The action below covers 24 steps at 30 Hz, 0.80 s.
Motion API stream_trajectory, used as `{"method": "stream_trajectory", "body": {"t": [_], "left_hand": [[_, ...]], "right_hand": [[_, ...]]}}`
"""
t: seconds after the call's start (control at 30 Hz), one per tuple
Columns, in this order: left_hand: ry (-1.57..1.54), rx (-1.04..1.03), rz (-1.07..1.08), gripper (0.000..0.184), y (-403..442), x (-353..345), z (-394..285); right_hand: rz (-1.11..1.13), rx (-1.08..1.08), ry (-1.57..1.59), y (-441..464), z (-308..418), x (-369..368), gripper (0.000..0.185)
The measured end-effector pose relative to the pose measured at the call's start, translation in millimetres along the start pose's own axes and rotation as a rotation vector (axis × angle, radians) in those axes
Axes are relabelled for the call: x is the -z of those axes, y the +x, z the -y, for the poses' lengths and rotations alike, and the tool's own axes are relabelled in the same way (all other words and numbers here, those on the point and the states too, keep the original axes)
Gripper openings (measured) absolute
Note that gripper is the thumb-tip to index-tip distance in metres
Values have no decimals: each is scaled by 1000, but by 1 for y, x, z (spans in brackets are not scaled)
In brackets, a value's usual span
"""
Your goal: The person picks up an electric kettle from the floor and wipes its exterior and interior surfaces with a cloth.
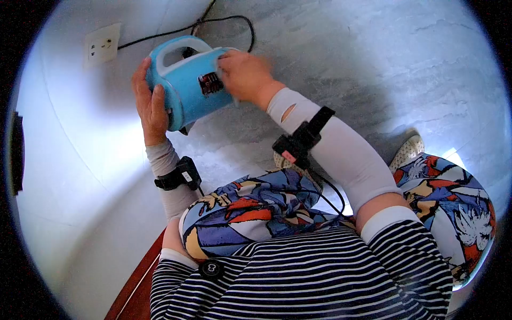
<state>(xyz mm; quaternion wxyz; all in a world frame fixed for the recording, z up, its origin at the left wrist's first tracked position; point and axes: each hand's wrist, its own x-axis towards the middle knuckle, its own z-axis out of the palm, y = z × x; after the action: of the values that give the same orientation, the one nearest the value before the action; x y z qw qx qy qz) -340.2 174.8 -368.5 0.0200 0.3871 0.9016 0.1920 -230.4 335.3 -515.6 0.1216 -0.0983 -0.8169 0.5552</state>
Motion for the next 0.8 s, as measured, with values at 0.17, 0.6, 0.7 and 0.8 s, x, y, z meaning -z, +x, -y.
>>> {"method": "stream_trajectory", "body": {"t": [0.17,0.6,0.7,0.8], "left_hand": [[83,-38,-4,60,2,2,-3],[40,21,-1,61,2,4,-11],[50,19,-2,57,-2,1,-7],[60,-44,-15,54,1,4,-5]], "right_hand": [[-43,180,89,10,52,15,22],[204,13,-94,8,-24,-3,34],[207,45,-36,5,44,25,37],[179,170,44,9,75,32,38]]}}
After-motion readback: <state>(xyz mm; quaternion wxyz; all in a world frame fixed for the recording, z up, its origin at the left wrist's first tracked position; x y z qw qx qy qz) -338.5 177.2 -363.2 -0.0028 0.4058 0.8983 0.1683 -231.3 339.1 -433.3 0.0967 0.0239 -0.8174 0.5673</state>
